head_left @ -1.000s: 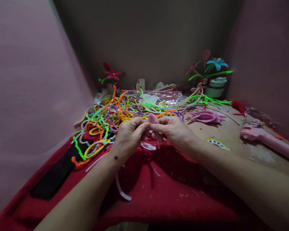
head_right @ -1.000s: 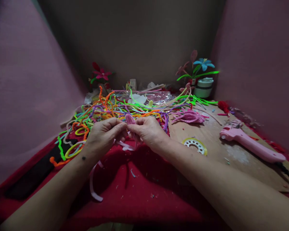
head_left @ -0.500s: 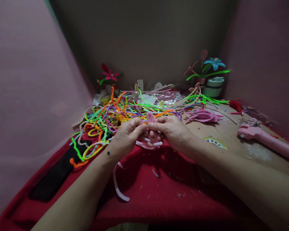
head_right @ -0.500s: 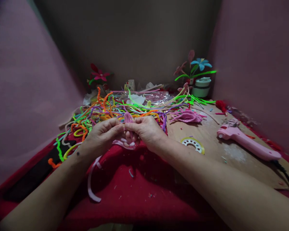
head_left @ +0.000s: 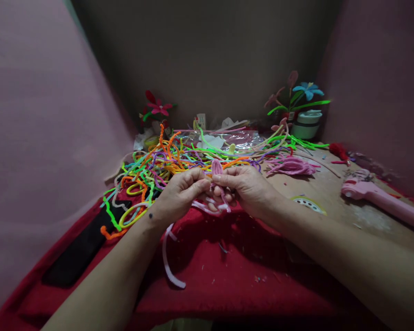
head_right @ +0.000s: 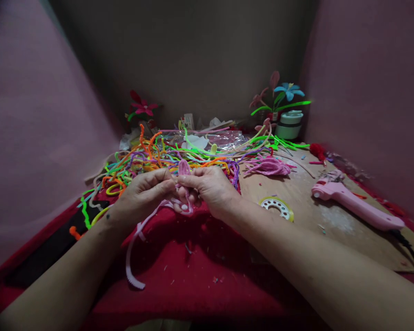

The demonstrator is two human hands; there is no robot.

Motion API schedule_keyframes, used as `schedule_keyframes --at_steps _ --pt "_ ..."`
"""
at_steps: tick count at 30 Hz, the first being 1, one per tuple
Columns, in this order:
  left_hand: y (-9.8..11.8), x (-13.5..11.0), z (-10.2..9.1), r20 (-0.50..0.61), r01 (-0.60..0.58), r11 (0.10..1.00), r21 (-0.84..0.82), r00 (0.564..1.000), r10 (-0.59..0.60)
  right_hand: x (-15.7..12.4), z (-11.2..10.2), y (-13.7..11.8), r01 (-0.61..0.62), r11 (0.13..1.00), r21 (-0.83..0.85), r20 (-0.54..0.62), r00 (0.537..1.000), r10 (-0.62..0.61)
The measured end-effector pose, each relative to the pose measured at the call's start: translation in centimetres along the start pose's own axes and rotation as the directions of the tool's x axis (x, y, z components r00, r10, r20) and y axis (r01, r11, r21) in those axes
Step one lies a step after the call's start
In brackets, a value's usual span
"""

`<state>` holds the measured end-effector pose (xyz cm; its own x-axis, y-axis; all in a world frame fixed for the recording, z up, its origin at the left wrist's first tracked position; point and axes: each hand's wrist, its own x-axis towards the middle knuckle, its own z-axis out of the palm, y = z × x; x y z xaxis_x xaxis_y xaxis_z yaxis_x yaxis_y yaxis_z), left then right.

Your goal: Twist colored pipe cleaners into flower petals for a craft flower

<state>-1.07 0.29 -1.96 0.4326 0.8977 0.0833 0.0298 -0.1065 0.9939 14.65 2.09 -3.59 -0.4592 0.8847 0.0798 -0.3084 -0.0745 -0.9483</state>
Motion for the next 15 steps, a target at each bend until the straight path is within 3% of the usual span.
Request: schedule_keyframes --at_steps 6,10,13,15 --pt "-0.08 -0.02 -0.07 -0.028 -0.017 1.000 0.003 0.999 0.018 0.14 -0.27 0.11 -0.035 0.998 0.051 0.005 0.999 0.035" --pt "-0.15 0.31 -0.06 -0.077 -0.022 0.992 0.124 0.997 0.031 0.02 -0.14 -0.16 0.033 0.996 -0.084 -0.020 0.999 -0.034" --pt "-0.07 0.54 -0.11 -0.290 -0.061 0.910 0.409 0.937 0.193 -0.21 0.18 -0.38 0.036 0.968 -0.249 -0.082 0.995 -0.058" --pt "0.05 0.55 0.03 -0.345 -0.076 0.853 0.517 0.893 0.288 -0.40 0.38 -0.37 0.050 0.910 -0.412 -0.126 0.986 -0.112"
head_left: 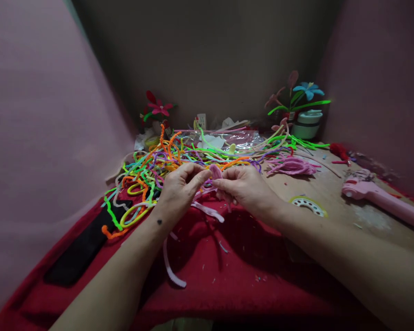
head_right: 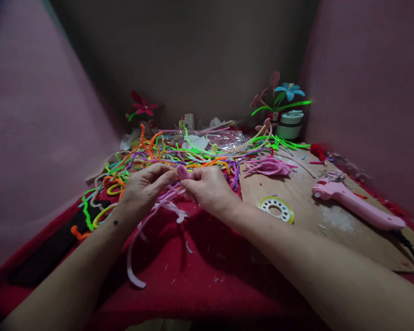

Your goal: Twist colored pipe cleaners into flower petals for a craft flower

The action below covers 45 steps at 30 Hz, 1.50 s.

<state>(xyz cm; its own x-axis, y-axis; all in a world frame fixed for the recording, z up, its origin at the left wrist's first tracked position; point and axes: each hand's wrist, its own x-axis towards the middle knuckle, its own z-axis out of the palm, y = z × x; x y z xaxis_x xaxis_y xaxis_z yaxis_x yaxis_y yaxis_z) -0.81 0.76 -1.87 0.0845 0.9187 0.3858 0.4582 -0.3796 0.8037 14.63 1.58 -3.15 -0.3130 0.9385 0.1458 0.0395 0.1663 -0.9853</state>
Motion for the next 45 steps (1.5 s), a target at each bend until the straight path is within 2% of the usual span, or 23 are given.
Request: schedule_keyframes --at_steps 2,5,8,11,15,19,24,27,31,33,35,37,38,39,40,42,43,45 --pt "0.3 -0.2 0.2 0.018 0.004 1.000 -0.007 1.000 -0.004 -0.2 0.2 0.1 0.084 0.975 -0.208 -0.056 0.994 -0.098" --pt "0.6 -0.6 0.8 0.045 0.057 0.998 -0.017 0.997 -0.056 -0.6 0.4 0.5 0.219 0.866 -0.450 -0.054 0.961 -0.271" --pt "0.7 -0.9 1.3 0.037 0.074 0.997 0.017 0.997 -0.075 -0.8 0.6 0.7 0.297 0.771 -0.564 -0.014 0.930 -0.368" --pt "0.8 -1.0 1.5 0.053 0.086 0.996 -0.014 0.995 -0.085 -0.9 0.8 0.7 0.282 0.756 -0.591 -0.024 0.930 -0.366" --pt "1.0 -0.8 1.2 0.108 0.148 0.982 -0.118 0.985 -0.135 -0.9 0.7 0.4 0.232 0.835 -0.498 -0.028 0.959 -0.283" --pt "1.0 -0.5 0.5 0.166 0.246 0.924 -0.294 0.965 -0.204 -0.8 0.6 -0.1 0.111 0.958 -0.266 -0.035 0.992 -0.125" --pt "0.5 -0.4 0.3 0.197 0.292 0.885 -0.362 0.952 -0.233 -0.7 0.4 -0.2 -0.033 0.999 -0.012 0.030 0.999 0.033" --pt "0.3 -0.6 0.7 0.053 0.202 0.957 -0.208 0.979 -0.195 -0.6 0.4 -0.3 -0.113 0.990 0.085 0.067 0.992 0.107" --pt "0.4 -0.8 1.1 -0.144 0.006 0.997 0.073 0.990 0.004 -0.7 0.4 -0.6 -0.166 0.974 0.155 0.069 0.985 0.157" --pt "0.6 -0.8 1.1 -0.175 -0.008 0.997 0.075 0.984 0.021 -0.7 0.3 -0.6 -0.155 0.974 0.166 0.073 0.987 0.145" --pt "0.8 -0.7 1.0 -0.109 0.087 0.993 -0.075 0.990 -0.095 -0.6 0.3 -0.5 -0.151 0.974 0.171 0.085 0.987 0.138" --pt "0.8 -0.5 1.0 0.056 0.221 0.941 -0.257 0.975 -0.213 -0.5 0.3 -0.3 -0.141 0.974 0.176 0.075 0.989 0.129" --pt "0.8 -0.5 1.0 0.114 0.253 0.917 -0.307 0.967 -0.229 -0.4 0.3 -0.1 -0.133 0.976 0.174 0.066 0.990 0.123" --pt "0.7 -0.5 1.1 0.128 0.247 0.916 -0.317 0.968 -0.217 -0.3 0.3 0.0 -0.129 0.977 0.168 0.059 0.991 0.120" --pt "0.5 -0.5 1.2 0.091 0.197 0.939 -0.283 0.980 -0.179 -0.1 0.4 0.2 -0.128 0.978 0.164 0.053 0.991 0.121" --pt "0.1 -0.6 1.5 -0.049 0.009 0.995 -0.104 0.999 -0.014 0.0 0.4 0.5 -0.147 0.975 0.164 0.055 0.989 0.140" --pt "-0.1 -0.7 1.6 -0.104 -0.101 0.995 0.006 0.990 0.101 0.1 0.5 0.7 -0.162 0.973 0.166 0.061 0.986 0.153" --pt "-0.3 -0.8 1.7 -0.118 -0.257 0.953 0.157 0.954 0.277 0.1 0.5 0.9 -0.180 0.969 0.168 0.066 0.983 0.171"
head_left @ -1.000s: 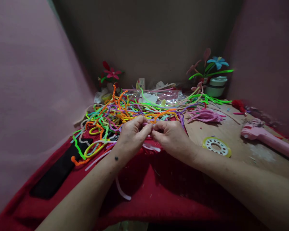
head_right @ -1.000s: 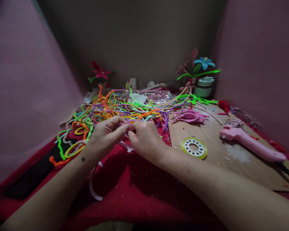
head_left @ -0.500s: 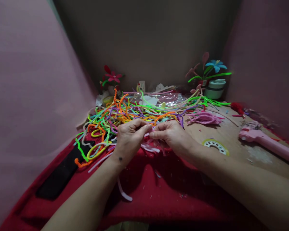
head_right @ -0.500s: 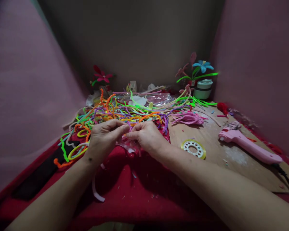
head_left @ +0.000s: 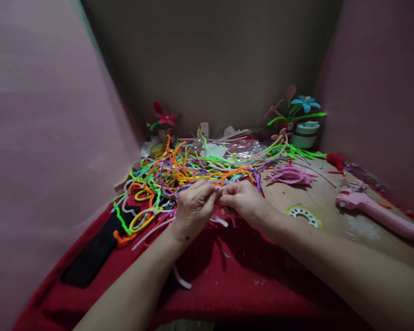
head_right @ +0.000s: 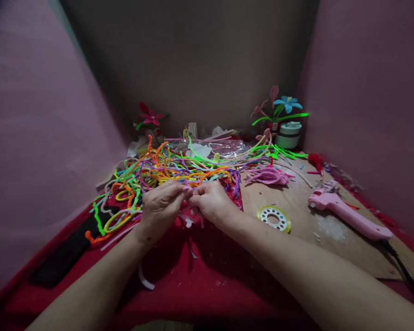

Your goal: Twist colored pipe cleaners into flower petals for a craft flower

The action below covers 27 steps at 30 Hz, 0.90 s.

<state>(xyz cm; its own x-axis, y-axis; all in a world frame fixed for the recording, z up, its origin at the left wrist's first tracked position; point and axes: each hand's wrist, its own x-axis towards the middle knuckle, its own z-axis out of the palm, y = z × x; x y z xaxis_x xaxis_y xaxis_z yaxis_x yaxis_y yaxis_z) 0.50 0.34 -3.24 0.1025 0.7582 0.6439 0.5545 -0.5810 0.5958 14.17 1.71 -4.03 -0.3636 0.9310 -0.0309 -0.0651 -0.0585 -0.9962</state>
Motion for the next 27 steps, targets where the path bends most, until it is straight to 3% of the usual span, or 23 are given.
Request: schedule_keyframes --at_steps 1,3,4,6,8,15,19,21,22,24,26,27 --pt "0.0 0.0 0.0 0.013 -0.022 1.000 0.009 1.000 0.022 0.0 0.0 0.0 -0.006 1.000 0.003 0.003 1.000 0.006" --pt "0.0 0.1 0.1 0.059 0.109 0.990 -0.086 0.993 -0.104 0.0 -0.1 -0.1 -0.015 1.000 0.011 0.020 1.000 0.015" --pt "0.1 0.3 0.1 0.101 0.232 0.958 -0.168 0.971 -0.217 0.1 -0.2 -0.2 -0.020 1.000 0.020 0.031 0.999 0.019" --pt "0.3 0.7 0.2 0.208 0.461 0.825 -0.328 0.887 -0.412 0.1 -0.3 -0.4 -0.030 0.999 0.036 0.054 0.998 0.028" --pt "0.4 1.0 0.3 0.279 0.559 0.713 -0.423 0.829 -0.485 0.1 -0.4 -0.5 -0.039 0.999 0.037 0.063 0.997 0.036" --pt "0.5 1.3 -0.1 0.267 0.564 0.711 -0.419 0.825 -0.498 0.3 -0.5 -0.2 -0.032 0.999 0.006 0.100 0.995 0.031" --pt "0.2 1.8 -0.3 0.330 0.587 0.703 -0.402 0.809 -0.486 0.4 -0.6 -0.1 -0.015 1.000 0.013 0.115 0.993 0.013" --pt "-0.1 1.8 -0.1 0.329 0.545 0.762 -0.349 0.833 -0.445 0.4 -0.6 0.0 -0.033 0.999 0.017 0.116 0.993 0.031" --pt "-0.3 1.7 0.0 0.291 0.476 0.830 -0.292 0.870 -0.397 0.4 -0.6 0.1 -0.043 0.999 0.014 0.111 0.993 0.041" --pt "-0.6 1.4 0.2 0.190 0.236 0.966 -0.106 0.958 -0.213 0.5 -0.5 0.2 -0.046 0.999 0.000 0.101 0.994 0.045" --pt "-0.8 1.1 0.4 0.136 0.006 0.997 0.079 0.991 -0.017 0.5 -0.5 0.3 -0.036 0.999 -0.014 0.091 0.995 0.037" --pt "-0.8 1.1 0.4 0.127 -0.036 0.992 0.121 0.992 0.021 0.5 -0.4 0.2 -0.031 0.999 -0.023 0.091 0.995 0.033"
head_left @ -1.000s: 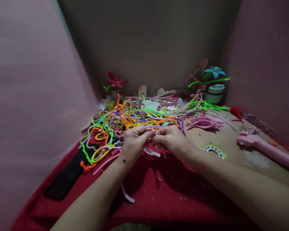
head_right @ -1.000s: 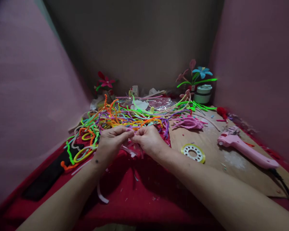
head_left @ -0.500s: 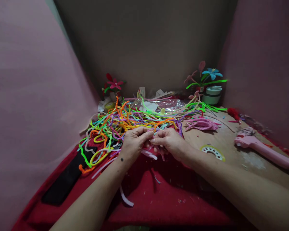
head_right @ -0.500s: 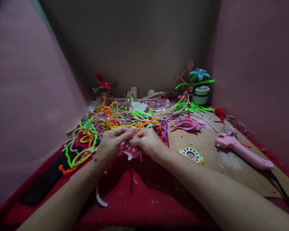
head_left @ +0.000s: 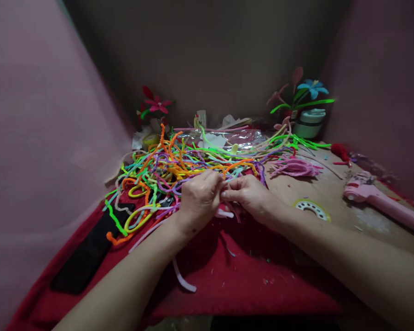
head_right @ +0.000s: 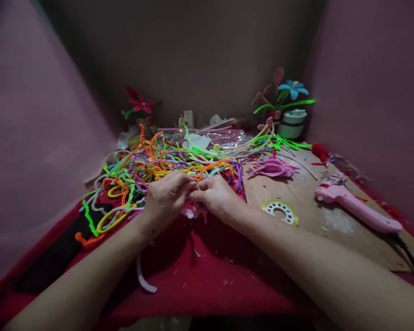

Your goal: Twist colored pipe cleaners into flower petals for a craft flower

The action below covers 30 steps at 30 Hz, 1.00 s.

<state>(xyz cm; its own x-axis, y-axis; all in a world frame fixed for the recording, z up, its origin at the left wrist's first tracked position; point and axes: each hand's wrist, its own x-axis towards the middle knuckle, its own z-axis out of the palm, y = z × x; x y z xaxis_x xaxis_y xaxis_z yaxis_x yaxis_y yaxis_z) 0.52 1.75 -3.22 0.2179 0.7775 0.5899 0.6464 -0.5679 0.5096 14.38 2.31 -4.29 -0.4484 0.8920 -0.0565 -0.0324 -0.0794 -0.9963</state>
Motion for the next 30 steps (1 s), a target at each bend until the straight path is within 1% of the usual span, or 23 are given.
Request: schedule_keyframes --at_steps 1,2,3,4,5,6,7,8,10,14,16,17,19,20,22,24,28,30 --pt "0.1 0.0 0.0 0.003 0.027 1.000 -0.012 1.000 -0.027 0.0 0.0 -0.1 0.002 1.000 -0.005 0.005 1.000 -0.002" --pt "0.2 0.1 0.0 0.021 0.109 0.991 -0.078 0.994 -0.108 -0.1 0.1 -0.2 0.003 1.000 -0.006 0.008 1.000 -0.003" --pt "0.3 0.2 -0.1 0.059 0.227 0.957 -0.183 0.974 -0.219 -0.2 0.1 -0.4 0.006 1.000 -0.002 0.008 1.000 -0.006" --pt "0.5 0.4 -0.2 0.117 0.349 0.888 -0.299 0.937 -0.329 -0.3 0.1 -0.6 0.012 1.000 0.005 0.004 1.000 -0.012" --pt "0.6 0.6 -0.3 0.181 0.450 0.798 -0.401 0.893 -0.413 -0.4 0.0 -0.8 0.016 1.000 0.012 -0.003 1.000 -0.016" --pt "0.8 0.7 -0.4 0.229 0.514 0.713 -0.476 0.856 -0.464 -0.6 0.0 -1.0 0.019 1.000 0.016 -0.013 1.000 -0.019" --pt "0.9 0.9 -0.4 0.249 0.540 0.660 -0.523 0.837 -0.488 -0.7 0.0 -1.1 0.020 1.000 0.015 -0.022 1.000 -0.019" --pt "1.0 1.0 -0.4 0.243 0.541 0.640 -0.546 0.833 -0.496 -0.8 -0.1 -1.2 0.017 1.000 0.011 -0.026 1.000 -0.017" --pt "0.9 1.0 -0.4 0.230 0.521 0.642 -0.562 0.844 -0.484 -0.9 -0.1 -1.4 0.004 1.000 0.004 -0.025 1.000 -0.003" --pt "0.3 0.9 -0.6 0.262 0.502 0.618 -0.605 0.859 -0.441 -0.8 -0.3 -1.4 -0.018 0.999 0.027 -0.048 0.999 0.019" --pt "0.1 0.8 -0.8 0.290 0.518 0.610 -0.599 0.851 -0.438 -0.6 -0.5 -1.3 -0.015 0.999 0.038 -0.056 0.998 0.018" --pt "0.1 0.8 -0.9 0.327 0.538 0.608 -0.584 0.841 -0.431 -0.5 -0.5 -1.3 -0.005 0.999 0.045 -0.055 0.998 0.008" --pt "0.2 0.6 -1.2 0.421 0.580 0.631 -0.515 0.813 -0.402 -0.4 -0.6 -1.1 0.018 0.998 0.059 -0.061 0.998 -0.014" --pt "0.4 0.5 -1.3 0.446 0.588 0.657 -0.471 0.802 -0.397 -0.4 -0.7 -1.1 0.026 0.998 0.061 -0.064 0.998 -0.022" --pt "0.6 0.3 -1.3 0.440 0.574 0.719 -0.392 0.803 -0.402 -0.3 -0.6 -1.0 0.044 0.998 0.041 -0.083 0.996 -0.041" --pt "0.8 0.1 -1.3 0.423 0.555 0.749 -0.360 0.813 -0.399 -0.3 -0.6 -1.0 0.071 0.997 0.001 -0.125 0.990 -0.071" --pt "0.9 0.0 -1.2 0.513 0.580 0.745 -0.330 0.773 -0.374 -0.3 -0.4 -0.6 0.099 0.992 -0.083 -0.186 0.976 -0.113" --pt "0.8 0.0 -1.2 0.530 0.564 0.767 -0.305 0.770 -0.356 -0.2 -0.3 -0.4 0.112 0.985 -0.132 -0.204 0.969 -0.138"
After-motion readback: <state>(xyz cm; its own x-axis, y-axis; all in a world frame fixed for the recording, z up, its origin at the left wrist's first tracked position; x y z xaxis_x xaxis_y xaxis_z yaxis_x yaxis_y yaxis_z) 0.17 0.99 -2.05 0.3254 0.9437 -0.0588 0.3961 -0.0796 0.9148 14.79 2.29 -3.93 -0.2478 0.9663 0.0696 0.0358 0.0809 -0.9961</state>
